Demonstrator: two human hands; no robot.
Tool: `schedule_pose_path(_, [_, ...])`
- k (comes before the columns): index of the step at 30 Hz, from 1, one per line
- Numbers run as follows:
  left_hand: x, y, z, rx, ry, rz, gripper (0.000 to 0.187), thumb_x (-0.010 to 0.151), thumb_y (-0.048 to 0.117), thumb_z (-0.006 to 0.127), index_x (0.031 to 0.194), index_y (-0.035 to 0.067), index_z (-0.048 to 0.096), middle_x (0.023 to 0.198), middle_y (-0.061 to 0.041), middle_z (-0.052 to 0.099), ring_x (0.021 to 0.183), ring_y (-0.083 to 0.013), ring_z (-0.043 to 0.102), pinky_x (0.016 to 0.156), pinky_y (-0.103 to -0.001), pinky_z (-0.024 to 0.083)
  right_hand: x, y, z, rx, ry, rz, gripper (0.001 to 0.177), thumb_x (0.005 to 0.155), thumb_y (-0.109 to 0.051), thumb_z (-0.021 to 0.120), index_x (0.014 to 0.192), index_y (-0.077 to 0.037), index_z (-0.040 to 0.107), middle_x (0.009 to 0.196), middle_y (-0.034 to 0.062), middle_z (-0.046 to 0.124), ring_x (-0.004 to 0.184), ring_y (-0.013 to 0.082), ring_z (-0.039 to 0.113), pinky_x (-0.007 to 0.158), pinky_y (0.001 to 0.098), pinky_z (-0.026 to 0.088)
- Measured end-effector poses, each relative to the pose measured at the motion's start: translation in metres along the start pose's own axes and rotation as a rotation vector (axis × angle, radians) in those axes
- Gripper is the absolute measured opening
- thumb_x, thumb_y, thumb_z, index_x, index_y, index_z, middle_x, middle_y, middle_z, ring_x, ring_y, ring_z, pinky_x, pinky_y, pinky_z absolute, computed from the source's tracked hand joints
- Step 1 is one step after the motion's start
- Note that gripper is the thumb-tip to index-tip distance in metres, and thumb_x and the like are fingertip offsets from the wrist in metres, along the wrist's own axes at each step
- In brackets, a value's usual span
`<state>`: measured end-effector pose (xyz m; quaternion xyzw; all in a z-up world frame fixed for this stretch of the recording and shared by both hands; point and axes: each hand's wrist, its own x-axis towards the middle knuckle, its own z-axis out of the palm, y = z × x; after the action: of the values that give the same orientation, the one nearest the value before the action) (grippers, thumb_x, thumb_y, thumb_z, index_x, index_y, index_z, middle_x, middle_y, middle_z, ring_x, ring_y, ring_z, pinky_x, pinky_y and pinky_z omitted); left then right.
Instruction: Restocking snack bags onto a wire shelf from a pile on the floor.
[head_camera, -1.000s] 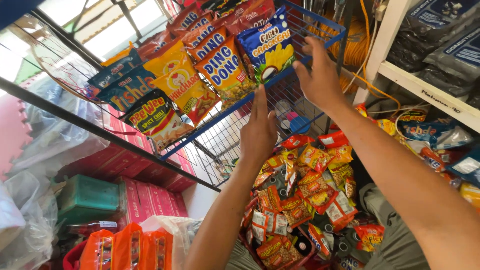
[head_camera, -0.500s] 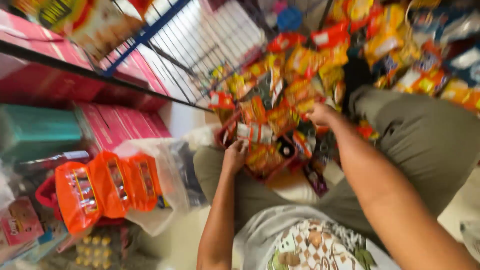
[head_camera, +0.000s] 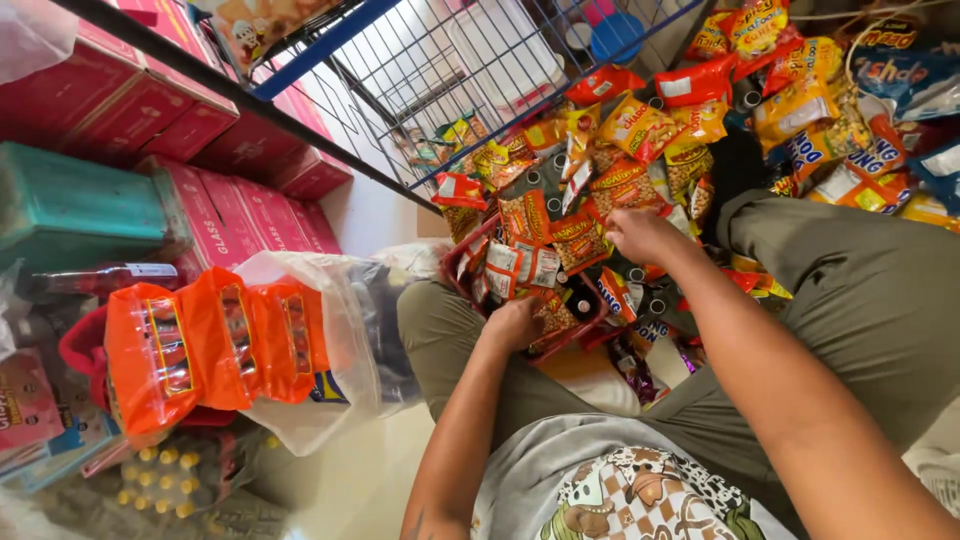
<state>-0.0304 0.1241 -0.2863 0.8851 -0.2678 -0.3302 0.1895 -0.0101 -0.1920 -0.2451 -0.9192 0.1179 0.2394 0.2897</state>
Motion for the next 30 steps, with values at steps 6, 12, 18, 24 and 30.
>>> schedule_pose_path(6, [-0.007, 0.004, -0.007, -0.122, 0.072, 0.010, 0.039, 0.090, 0.036, 0.069, 0.121, 0.012, 0.066, 0.109, -0.020, 0.073, 0.104, -0.0397, 0.067, 0.088, -0.050, 0.054, -0.003, 0.011, 0.013, -0.193, -0.222, 0.067, 0.044, 0.097, -0.036, 0.063, 0.133, -0.010, 0.061, 0.129, 0.0185, 0.066, 0.120, 0.0380, 0.063, 0.101, 0.0501, 0.050])
schedule_pose_path(12, [-0.006, 0.001, -0.002, -0.091, 0.048, 0.002, 0.038, 0.088, 0.031, 0.069, 0.121, 0.013, 0.066, 0.106, -0.021, 0.072, 0.101, -0.0410, 0.068, 0.085, -0.051, 0.054, -0.018, -0.011, 0.000, -0.093, -0.149, 0.053, 0.034, 0.101, -0.024, 0.055, 0.129, -0.005, 0.064, 0.128, 0.0207, 0.069, 0.118, 0.0395, 0.066, 0.096, 0.0523, 0.053])
schedule_pose_path(18, [-0.003, -0.004, 0.002, -0.126, 0.097, 0.063, 0.035, 0.088, 0.028, 0.069, 0.120, 0.013, 0.068, 0.107, -0.021, 0.073, 0.101, -0.0410, 0.068, 0.084, -0.051, 0.055, -0.010, -0.004, 0.002, -0.087, -0.044, -0.063, 0.037, 0.097, -0.017, 0.054, 0.132, -0.009, 0.062, 0.123, 0.0221, 0.070, 0.114, 0.0410, 0.066, 0.095, 0.0518, 0.052])
schedule_pose_path(24, [-0.004, -0.003, 0.002, -0.090, 0.081, 0.058, 0.037, 0.090, 0.026, 0.069, 0.122, 0.010, 0.066, 0.110, -0.021, 0.072, 0.104, -0.0407, 0.067, 0.086, -0.051, 0.054, 0.000, 0.011, -0.018, -0.042, -0.060, 0.062, 0.032, 0.101, -0.018, 0.053, 0.130, -0.012, 0.066, 0.124, 0.0181, 0.072, 0.113, 0.0396, 0.067, 0.095, 0.0515, 0.053])
schedule_pose_path(30, [-0.002, -0.011, 0.004, -0.095, 0.047, 0.076, 0.039, 0.088, 0.025, 0.070, 0.123, 0.008, 0.064, 0.112, -0.021, 0.071, 0.105, -0.0407, 0.066, 0.086, -0.050, 0.053, 0.019, 0.037, -0.119, 0.184, 0.101, 0.139, 0.028, 0.103, -0.025, 0.060, 0.128, -0.016, 0.068, 0.128, 0.0114, 0.069, 0.111, 0.0280, 0.066, 0.095, 0.0461, 0.052])
